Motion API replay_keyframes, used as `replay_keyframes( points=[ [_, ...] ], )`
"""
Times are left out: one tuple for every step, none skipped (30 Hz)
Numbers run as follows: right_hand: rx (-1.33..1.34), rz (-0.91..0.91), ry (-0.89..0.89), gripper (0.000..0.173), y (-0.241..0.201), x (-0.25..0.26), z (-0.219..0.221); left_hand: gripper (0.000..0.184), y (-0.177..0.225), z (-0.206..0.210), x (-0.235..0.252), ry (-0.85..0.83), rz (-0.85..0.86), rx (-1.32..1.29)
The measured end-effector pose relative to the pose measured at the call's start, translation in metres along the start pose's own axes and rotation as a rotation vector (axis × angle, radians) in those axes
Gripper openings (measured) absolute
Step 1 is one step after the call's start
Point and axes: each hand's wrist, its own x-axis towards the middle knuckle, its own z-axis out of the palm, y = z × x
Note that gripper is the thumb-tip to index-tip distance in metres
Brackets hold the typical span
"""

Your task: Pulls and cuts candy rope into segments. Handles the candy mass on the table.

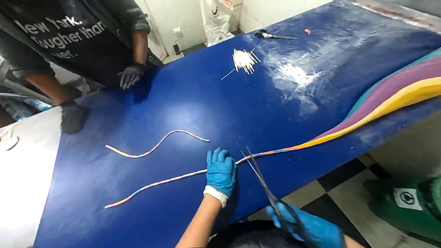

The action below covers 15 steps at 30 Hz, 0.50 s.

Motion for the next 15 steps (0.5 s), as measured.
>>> replay_keyframes(
  points=[
    [0.019, -0.009, 0.018, 0.052, -0.008, 0.017, 0.010, 0.031, -0.002, -0.001, 0.001, 0.015, -0.009, 0.009],
    [0.035, -0.011, 0.024, 0.045, -0.012, 0.027, 0.015, 0.030, -0.004, -0.002, 0.001, 0.031, -0.018, 0.027],
    [0.033, -0.012, 0.009, 0.040, -0.015, 0.030, 0.013, 0.029, -0.007, -0.002, 0.001, 0.063, -0.021, 0.053],
    [0.001, -0.013, -0.002, 0.038, -0.019, 0.028, 0.005, 0.028, -0.011, -0.002, 0.000, 0.111, -0.020, 0.086],
    [-0.100, -0.005, -0.003, 0.038, -0.027, 0.024, -0.012, 0.030, -0.013, 0.000, 0.000, 0.175, -0.013, 0.131],
    [-0.291, 0.018, 0.022, 0.041, -0.043, 0.018, -0.036, 0.038, -0.013, 0.003, 0.001, 0.226, -0.007, 0.181],
    [-0.552, 0.068, 0.062, 0.046, -0.066, 0.013, -0.065, 0.051, -0.010, 0.007, 0.002, 0.252, 0.005, 0.227],
    [-0.825, 0.127, 0.105, 0.051, -0.094, 0.008, -0.093, 0.062, -0.002, 0.014, 0.004, 0.277, 0.035, 0.257],
    [-1.065, 0.173, 0.155, 0.051, -0.124, 0.005, -0.118, 0.067, 0.010, 0.023, 0.006, 0.302, 0.084, 0.266],
    [-1.268, 0.199, 0.224, 0.045, -0.151, 0.003, -0.141, 0.068, 0.027, 0.034, 0.011, 0.321, 0.144, 0.264],
    [-1.438, 0.176, 0.319, 0.033, -0.172, 0.005, -0.161, 0.065, 0.048, 0.046, 0.018, 0.316, 0.200, 0.254],
    [-1.557, 0.114, 0.413, 0.020, -0.185, 0.011, -0.179, 0.064, 0.072, 0.057, 0.028, 0.292, 0.245, 0.242],
    [-1.633, 0.047, 0.469, 0.015, -0.192, 0.020, -0.198, 0.063, 0.097, 0.070, 0.039, 0.264, 0.276, 0.237],
    [-1.698, -0.030, 0.480, 0.018, -0.194, 0.029, -0.218, 0.062, 0.123, 0.083, 0.051, 0.243, 0.295, 0.236],
    [-1.756, -0.111, 0.432, 0.026, -0.194, 0.036, -0.239, 0.062, 0.148, 0.096, 0.065, 0.243, 0.297, 0.241]
  ],
)
